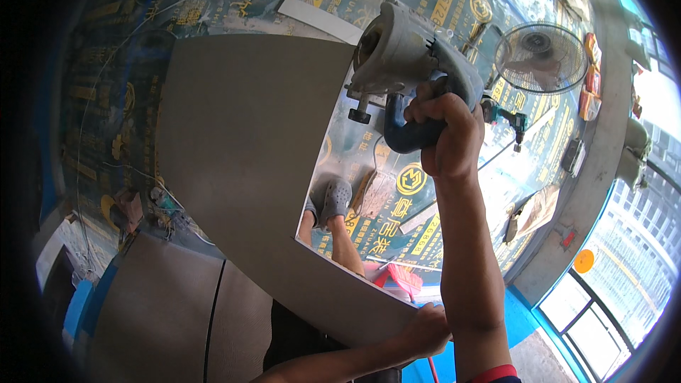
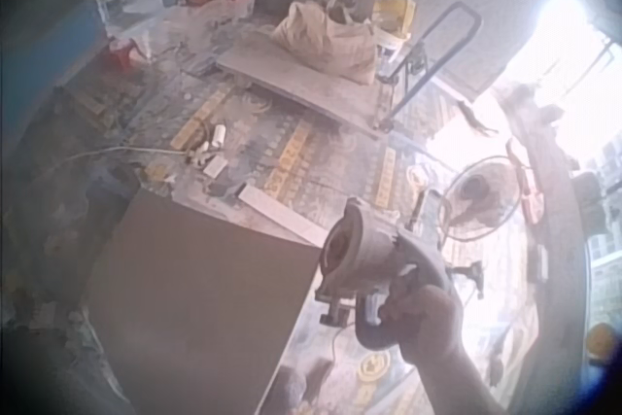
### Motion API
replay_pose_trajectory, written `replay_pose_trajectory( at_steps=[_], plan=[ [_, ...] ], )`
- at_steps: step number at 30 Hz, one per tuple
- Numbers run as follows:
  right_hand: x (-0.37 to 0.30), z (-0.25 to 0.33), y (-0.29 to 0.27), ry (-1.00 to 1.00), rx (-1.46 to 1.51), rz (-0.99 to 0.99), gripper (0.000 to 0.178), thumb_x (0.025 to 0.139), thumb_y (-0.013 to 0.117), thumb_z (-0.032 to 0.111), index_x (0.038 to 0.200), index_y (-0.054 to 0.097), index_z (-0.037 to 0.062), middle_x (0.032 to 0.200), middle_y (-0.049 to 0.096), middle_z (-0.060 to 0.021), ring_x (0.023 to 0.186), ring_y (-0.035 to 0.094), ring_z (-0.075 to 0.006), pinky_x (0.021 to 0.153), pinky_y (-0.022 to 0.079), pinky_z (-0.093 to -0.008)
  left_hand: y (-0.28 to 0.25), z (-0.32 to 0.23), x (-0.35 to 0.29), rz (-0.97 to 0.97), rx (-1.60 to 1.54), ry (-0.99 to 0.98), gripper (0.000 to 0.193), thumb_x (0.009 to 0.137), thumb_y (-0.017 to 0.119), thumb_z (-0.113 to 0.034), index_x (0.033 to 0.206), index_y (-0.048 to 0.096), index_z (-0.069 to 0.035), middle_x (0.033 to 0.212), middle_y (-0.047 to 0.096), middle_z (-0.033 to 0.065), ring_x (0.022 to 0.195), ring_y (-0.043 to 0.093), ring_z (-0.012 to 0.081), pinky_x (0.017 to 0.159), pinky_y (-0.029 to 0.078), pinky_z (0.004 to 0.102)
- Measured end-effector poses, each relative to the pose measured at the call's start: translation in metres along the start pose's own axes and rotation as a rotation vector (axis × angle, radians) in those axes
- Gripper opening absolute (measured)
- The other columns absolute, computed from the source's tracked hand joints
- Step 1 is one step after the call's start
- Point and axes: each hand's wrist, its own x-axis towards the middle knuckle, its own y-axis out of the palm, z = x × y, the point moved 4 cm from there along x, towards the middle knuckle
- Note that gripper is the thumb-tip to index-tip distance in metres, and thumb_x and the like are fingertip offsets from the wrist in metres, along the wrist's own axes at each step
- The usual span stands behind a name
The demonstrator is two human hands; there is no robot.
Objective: The person uses a hand-held circular saw to cut a rectangular piece from a tile, removes the cut piece by hand, and then picks up the remaining L-shaped tile.
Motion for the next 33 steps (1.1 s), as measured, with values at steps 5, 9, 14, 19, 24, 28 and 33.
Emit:
replay_pose_trajectory(
  at_steps=[5, 9, 14, 19, 24, 28, 33],
  plan=[
    [0.0019, -0.0012, 0.0017, 0.002, 0.006, 0.009, 0.045, 0.072, 0.047, 0.004, 0.117, 0.052, -0.0013, 0.081, 0.050, -0.0051, 0.066, 0.045, -0.0139, 0.069, 0.042, -0.0327, -0.0010, -0.0005, -0.0005, -0.073, 0.052, 0.050, 0.026, 0.067, 0.080, -0.015, 0.078, 0.061, 0.000, 0.071, 0.061, 0.0128, 0.066, 0.063, 0.0263, 0.062, 0.044, 0.0400],
    [0.0031, 0.0016, 0.0054, -0.014, 0.032, -0.027, 0.031, 0.070, 0.048, 0.003, 0.100, 0.054, -0.0026, 0.074, 0.050, -0.0075, 0.062, 0.047, -0.0169, 0.065, 0.043, -0.0322, -0.0015, -0.0016, 0.0011, -0.040, 0.085, 0.037, 0.027, 0.068, 0.080, -0.017, 0.078, 0.061, 0.000, 0.071, 0.061, 0.0127, 0.066, 0.063, 0.0258, 0.061, 0.044, 0.0393],
    [0.0022, 0.0011, 0.0073, -0.021, 0.054, -0.077, 0.018, 0.067, 0.049, 0.001, 0.082, 0.056, -0.0040, 0.067, 0.050, -0.0098, 0.059, 0.050, -0.0200, 0.060, 0.044, -0.0317, -0.0047, -0.0022, 0.0007, -0.021, 0.098, 0.032, 0.027, 0.070, 0.080, -0.018, 0.078, 0.061, 0.000, 0.070, 0.061, 0.0126, 0.066, 0.063, 0.0253, 0.060, 0.043, 0.0389],
    [0.0003, 0.0001, 0.0052, -0.001, 0.060, -0.107, 0.015, 0.068, 0.048, 0.002, 0.080, 0.056, -0.0036, 0.067, 0.050, -0.0096, 0.059, 0.050, -0.0201, 0.061, 0.045, -0.0318, -0.0041, -0.0031, 0.0009, -0.015, 0.083, 0.033, 0.027, 0.069, 0.080, -0.018, 0.076, 0.061, 0.000, 0.070, 0.061, 0.0129, 0.066, 0.063, 0.0258, 0.061, 0.043, 0.0395],
    [0.0004, -0.0014, 0.0029, -0.005, 0.078, -0.064, 0.013, 0.069, 0.048, 0.003, 0.078, 0.055, -0.0030, 0.067, 0.049, -0.0094, 0.058, 0.050, -0.0198, 0.060, 0.045, -0.0319, -0.0070, -0.0048, 0.0007, -0.030, 0.051, 0.033, 0.027, 0.069, 0.080, -0.018, 0.076, 0.062, 0.001, 0.070, 0.061, 0.0134, 0.067, 0.063, 0.0263, 0.062, 0.044, 0.0398],
    [-0.0012, -0.0023, 0.0037, 0.000, 0.070, -0.079, 0.012, 0.069, 0.049, 0.003, 0.077, 0.055, -0.0024, 0.067, 0.049, -0.0089, 0.058, 0.049, -0.0194, 0.060, 0.045, -0.0321, -0.0019, -0.0028, 0.0006, -0.042, 0.060, 0.036, 0.027, 0.069, 0.080, -0.018, 0.077, 0.062, 0.001, 0.071, 0.061, 0.0134, 0.067, 0.063, 0.0265, 0.063, 0.045, 0.0395],
    [-0.0033, -0.0030, 0.0040, 0.011, 0.101, -0.072, 0.011, 0.069, 0.049, 0.003, 0.076, 0.055, -0.0019, 0.067, 0.049, -0.0089, 0.059, 0.049, -0.0193, 0.060, 0.045, -0.0323, 0.0000, -0.0012, 0.0002, -0.052, 0.036, 0.039, 0.027, 0.068, 0.080, -0.018, 0.077, 0.063, 0.001, 0.072, 0.061, 0.0135, 0.067, 0.063, 0.0261, 0.062, 0.044, 0.0396]
  ],
)
